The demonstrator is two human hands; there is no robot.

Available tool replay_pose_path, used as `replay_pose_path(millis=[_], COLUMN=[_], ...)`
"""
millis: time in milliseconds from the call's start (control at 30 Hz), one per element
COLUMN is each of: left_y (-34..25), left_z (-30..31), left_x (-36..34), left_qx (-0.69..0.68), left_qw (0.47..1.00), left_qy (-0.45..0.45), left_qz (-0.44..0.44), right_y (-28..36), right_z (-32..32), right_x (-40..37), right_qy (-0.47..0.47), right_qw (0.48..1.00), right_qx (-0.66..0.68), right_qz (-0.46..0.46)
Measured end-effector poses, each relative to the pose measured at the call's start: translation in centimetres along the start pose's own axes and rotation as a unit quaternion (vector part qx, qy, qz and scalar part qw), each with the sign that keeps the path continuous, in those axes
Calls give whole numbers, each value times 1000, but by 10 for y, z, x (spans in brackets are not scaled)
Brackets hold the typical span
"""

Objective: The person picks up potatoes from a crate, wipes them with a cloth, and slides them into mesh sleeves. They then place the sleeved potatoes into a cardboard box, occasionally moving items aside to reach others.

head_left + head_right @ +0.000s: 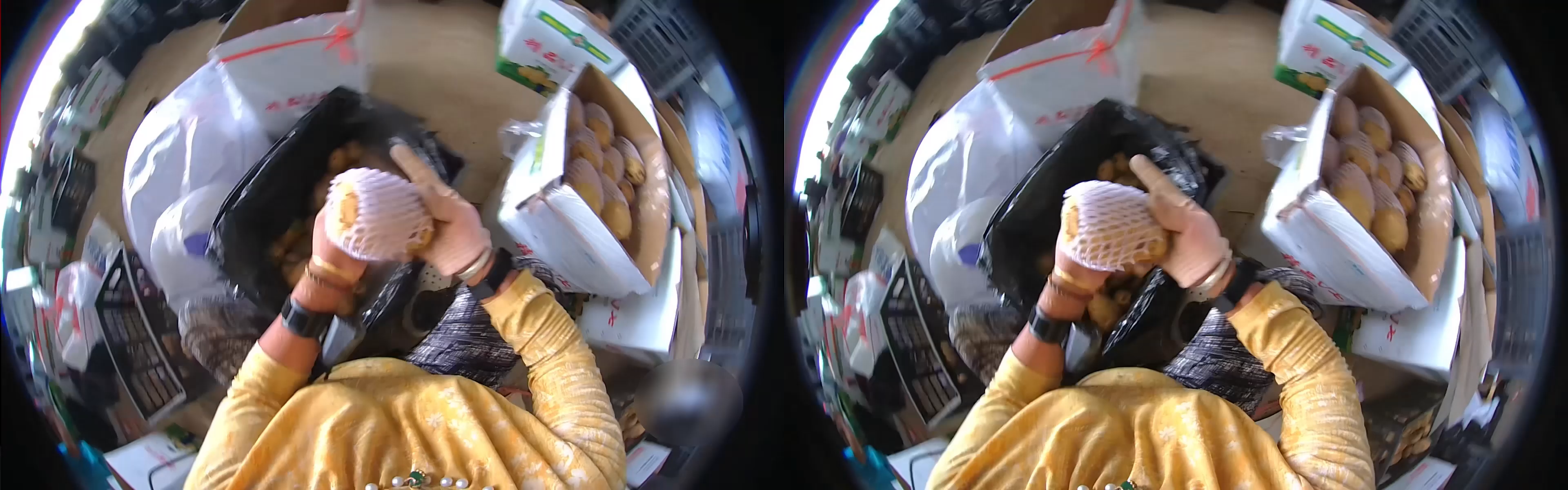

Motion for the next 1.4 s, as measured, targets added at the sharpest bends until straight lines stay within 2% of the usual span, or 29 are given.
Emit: replay_pose_path(millis=[33, 100, 167, 200, 233, 267, 300, 333, 400, 433, 500, 533, 567, 633, 667, 700, 767, 833, 867, 900, 967, 1000, 1067, 1100, 1167, 1233, 1300, 1367, 1400], left_y=[9, 18, 9, 10, -4, -7, -9, -4, 0, 0, 2, 6, 11, 29, 32, 30, 25, 6, -3, -12, -29, -35, -41, -40, -35, -26, -21, -16, -16], left_z=[-10, -5, 18, -24, -37, -30, -26, -37, -58, -68, -100, -115, -139, -154, -174, -195, -213, -203, -192, -173, -128, -104, -62, -47, -36, -33, -38, -42, -45], left_x=[-8, -10, -1, -14, -36, -35, -33, -38, -50, -53, -62, -63, -74, -68, -72, -79, -79, -68, -63, -56, -43, -39, -40, -40, -40, -40, -38, -35, -35], left_qx=[-49, -20, 314, 257, 196, 165, 134, 132, 100, 104, 205, 254, 366, 325, 341, 357, 336, 416, 438, 457, 488, 497, 484, 467, 452, 435, 463, 499, 531], left_qw=[998, 982, 931, 951, 969, 975, 981, 981, 994, 993, 969, 955, 902, 910, 908, 904, 896, 859, 851, 847, 842, 841, 854, 865, 876, 888, 870, 850, 829], left_qy=[2, 182, 52, 95, 93, 103, 106, 114, -5, 0, 101, 92, 101, 165, 183, 200, 246, 215, 170, 140, 70, 27, -23, -68, -74, -81, -73, -59, -45], left_qz=[33, -44, -176, -142, -122, -103, -86, -86, -51, -48, -92, -121, -204, -197, -163, -128, -150, -208, -236, -230, -218, -212, -190, -169, -149, -127, -154, -161, -168], right_y=[3, -21, -23, -26, -19, -13, 15, 29, 45, 52, 80, 88, 93, 118, 133, 154, 212, 290, 315, 344, 375, 391, 393, 353, 374, 397, 396, 435, 429], right_z=[3, 55, 52, 51, 45, 38, 6, -13, -32, -41, -49, -43, -35, -34, -33, -28, -18, 27, 40, 58, 82, 121, 229, 210, 235, 230, 180, 233, 254], right_x=[2, 29, 29, 35, 31, 26, -16, -28, -47, -57, -77, -79, -76, -92, -94, -100, -115, -122, -142, -163, -192, -200, -198, -197, -197, -188, -200, -192, -193], right_qy=[-32, -59, -76, -68, -83, -97, -179, -168, -139, -125, -186, -205, -174, -147, -74, -90, -101, -51, -135, -269, -330, -417, -598, -644, -687, -452, -598, -577, -614], right_qw=[998, 997, 993, 992, 976, 937, 742, 672, 626, 601, 485, 508, 636, 773, 885, 922, 899, 857, 847, 764, 618, 533, 330, 322, 319, 260, 501, 492, 427], right_qx=[24, 19, -11, -1, -155, -304, -615, -694, -693, -698, -758, -740, -669, -515, -325, -217, -204, -277, -176, -217, -271, -358, -642, -679, -650, -847, -611, -650, -662], right_qz=[39, 56, 94, 105, 126, 143, 196, 196, 328, 369, 394, 391, 343, 339, 325, 306, 374, 431, 482, 545, 660, 643, 347, 144, 65, -103, -136, -47, 47])
Point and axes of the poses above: each hand's wrist, its own x-axis towards the middle knuckle, its own z-axis out of the back of the hand, y = z × x, the point moved 5 cm from there along x, towards the middle knuckle, and after that the axes turned 12 degrees about -y, right-handed, at the moved point
